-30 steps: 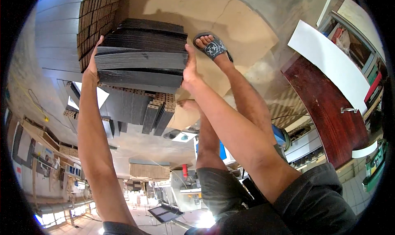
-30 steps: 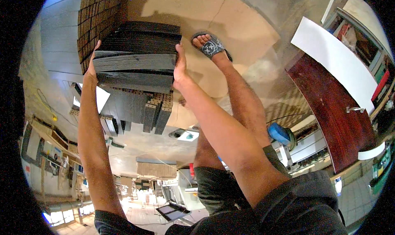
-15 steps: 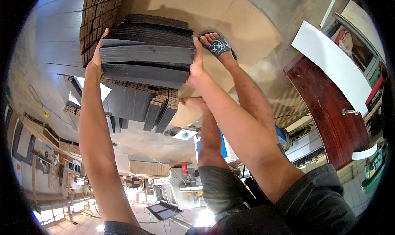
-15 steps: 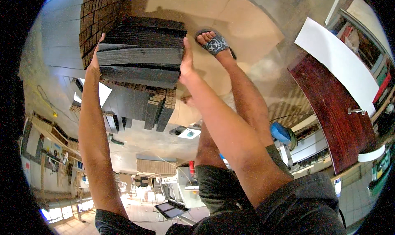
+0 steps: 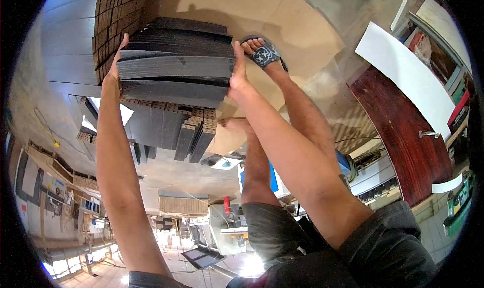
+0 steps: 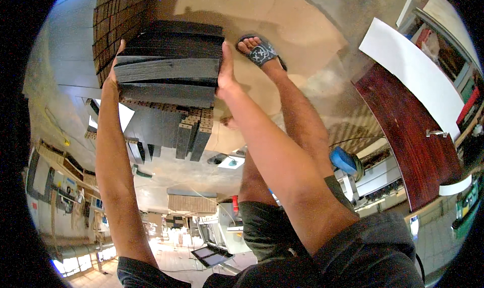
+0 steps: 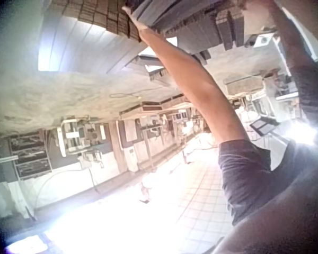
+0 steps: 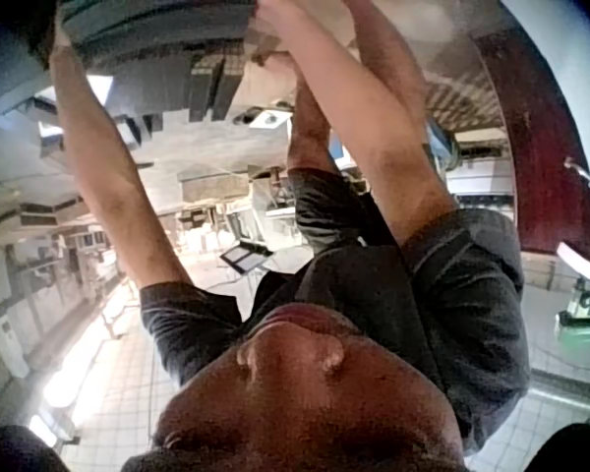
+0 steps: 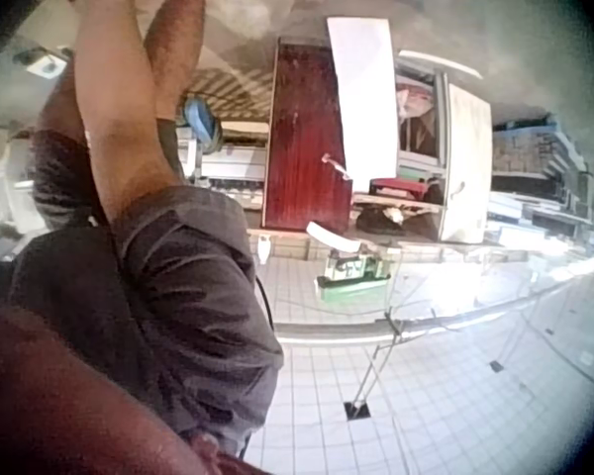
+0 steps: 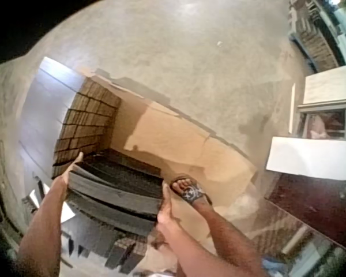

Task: The person stacks finished wood slats from a workbench onto a cardboard sheet on the floor, handling the slats in small groups.

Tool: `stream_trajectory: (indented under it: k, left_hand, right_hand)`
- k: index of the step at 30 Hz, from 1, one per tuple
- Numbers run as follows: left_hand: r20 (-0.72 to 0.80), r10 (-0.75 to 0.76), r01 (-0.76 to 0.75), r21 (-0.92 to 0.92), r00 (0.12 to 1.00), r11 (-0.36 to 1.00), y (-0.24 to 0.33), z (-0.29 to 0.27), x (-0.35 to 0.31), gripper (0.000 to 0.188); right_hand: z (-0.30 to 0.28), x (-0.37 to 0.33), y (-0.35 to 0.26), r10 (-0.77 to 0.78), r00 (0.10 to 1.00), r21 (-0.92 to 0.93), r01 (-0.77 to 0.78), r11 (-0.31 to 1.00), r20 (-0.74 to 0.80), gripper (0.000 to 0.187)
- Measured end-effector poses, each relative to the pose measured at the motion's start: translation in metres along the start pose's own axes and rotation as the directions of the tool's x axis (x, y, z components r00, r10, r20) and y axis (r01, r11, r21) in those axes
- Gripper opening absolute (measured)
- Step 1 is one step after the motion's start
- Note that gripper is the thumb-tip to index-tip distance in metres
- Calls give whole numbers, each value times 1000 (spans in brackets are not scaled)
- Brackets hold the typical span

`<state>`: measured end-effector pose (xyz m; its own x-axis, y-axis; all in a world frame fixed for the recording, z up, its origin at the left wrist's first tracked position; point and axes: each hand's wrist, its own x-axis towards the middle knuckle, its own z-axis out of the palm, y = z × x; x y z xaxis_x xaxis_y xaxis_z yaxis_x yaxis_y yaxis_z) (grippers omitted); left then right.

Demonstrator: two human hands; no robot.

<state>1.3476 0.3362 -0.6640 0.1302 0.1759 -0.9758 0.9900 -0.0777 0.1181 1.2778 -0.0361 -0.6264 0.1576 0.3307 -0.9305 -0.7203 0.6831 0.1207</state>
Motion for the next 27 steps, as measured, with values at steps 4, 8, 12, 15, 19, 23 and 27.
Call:
stream_trajectory:
  k: [4,8,12,15,19,23,27]
  left_hand:
    - [49,20,-20,1,999,1000,-4,-11,16,123]
    - [-43,43,-44,-13,998,999,-5,-3,17,117]
    - [28,-39,41,-96,999,995,2,-2,13,115]
    - [6,-19,19,-118,1000,993,9,18,7,115]
    - [47,2,7,-194,999,981,-9,-15,21,105]
    - [108,43,-17,-228,993,974,-9,4,34,95]
    - [70,426,-430,43,902,902,-43,-71,63,56]
  right_hand:
    - [2,-1,0,-25,998,-21,26,999,52,101]
    - [3,-1,-3,-26,1000,-34,27,999,7,100]
    - [-1,5,-4,-12,1000,-16,12,1000,12,104]
    - [-7,8,-6,-27,1000,2,27,1000,4,101]
    - [1,2,3,-2,1000,11,2,1000,-8,105]
    - [-16,9,8,-37,998,13,38,999,-51,107]
    - [-10,26,24,-4,998,55,7,998,-58,109]
